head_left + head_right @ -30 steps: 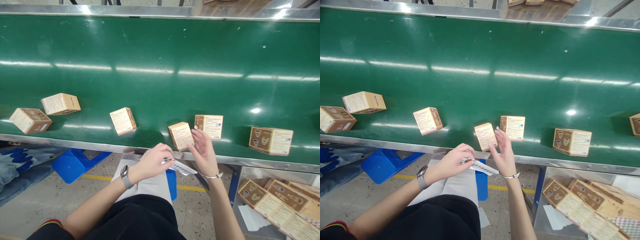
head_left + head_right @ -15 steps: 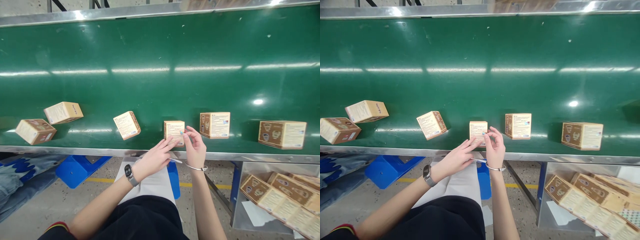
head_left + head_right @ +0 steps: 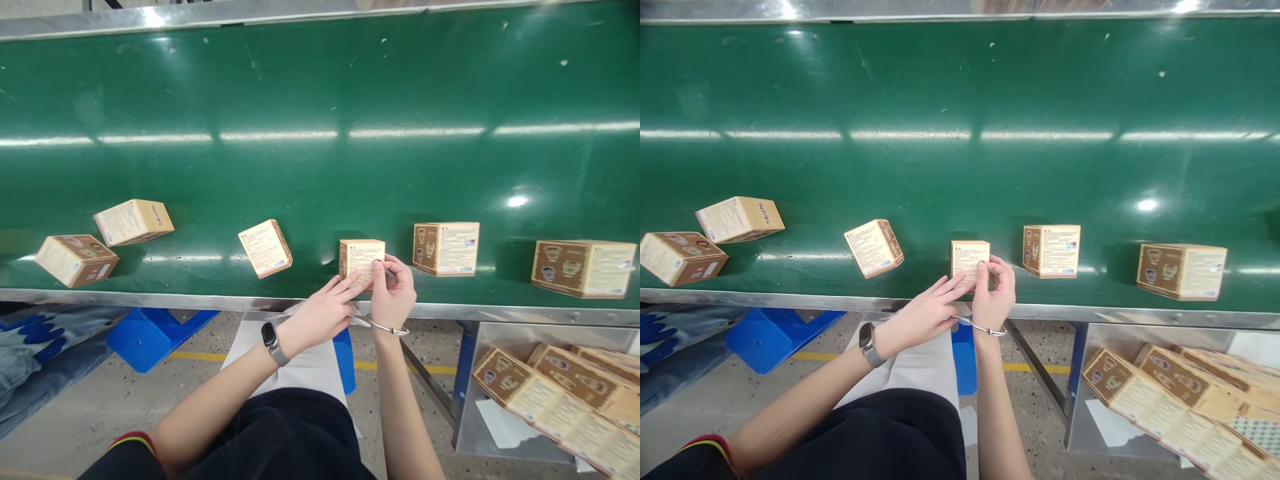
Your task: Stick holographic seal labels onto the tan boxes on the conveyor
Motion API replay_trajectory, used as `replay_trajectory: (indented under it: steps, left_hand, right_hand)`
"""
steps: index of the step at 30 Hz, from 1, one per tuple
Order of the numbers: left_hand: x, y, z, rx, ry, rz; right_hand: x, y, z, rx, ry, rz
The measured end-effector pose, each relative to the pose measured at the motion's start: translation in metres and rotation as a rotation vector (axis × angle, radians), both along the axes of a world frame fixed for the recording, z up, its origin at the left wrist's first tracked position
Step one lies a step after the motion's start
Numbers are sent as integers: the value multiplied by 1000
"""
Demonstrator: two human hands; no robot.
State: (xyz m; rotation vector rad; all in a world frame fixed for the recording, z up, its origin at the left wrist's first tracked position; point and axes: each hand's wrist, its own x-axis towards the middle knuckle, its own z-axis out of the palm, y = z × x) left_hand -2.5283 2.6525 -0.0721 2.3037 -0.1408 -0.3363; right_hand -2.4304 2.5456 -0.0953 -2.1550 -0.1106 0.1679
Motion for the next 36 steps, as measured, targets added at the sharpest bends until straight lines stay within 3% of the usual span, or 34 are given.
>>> replay_trajectory:
  steps: [4,8,11,13,16,18,20,23,27,30,33,36]
  left_hand:
    - [2,-1,-3,9,-9,-11]
    - [2,0,-5,-48,-23,2]
    - [-3,5,0,-224,-25,113]
    - [-9,10,7,-407,78,272]
    - [-16,20,18,-654,293,521]
    - [-19,27,23,-784,351,607]
    - [-23,32,26,-893,363,635]
    - [-30,39,26,-941,380,649]
    - [-41,44,22,-853,360,707]
    - [-43,42,25,-850,359,763]
    - [-37,34,38,-811,340,844]
    - [-31,25,51,-614,235,828]
  right_hand:
    - [-4,9,-7,-91,-140,-63]
    - [7,11,-13,-3,-121,-234]
    - [19,1,-1,-38,-160,-235]
    - [20,-7,19,-110,-207,-49]
    - [12,-14,53,-137,-157,481]
    - [3,-12,69,-116,-113,785]
    - [-4,-8,75,-118,-139,910]
    - [-12,1,69,-132,-219,908]
    - [-24,13,57,-145,-353,925]
    - [-31,16,62,-139,-397,891]
    - [-25,11,80,-64,-280,835]
    - [-7,11,87,24,-18,660]
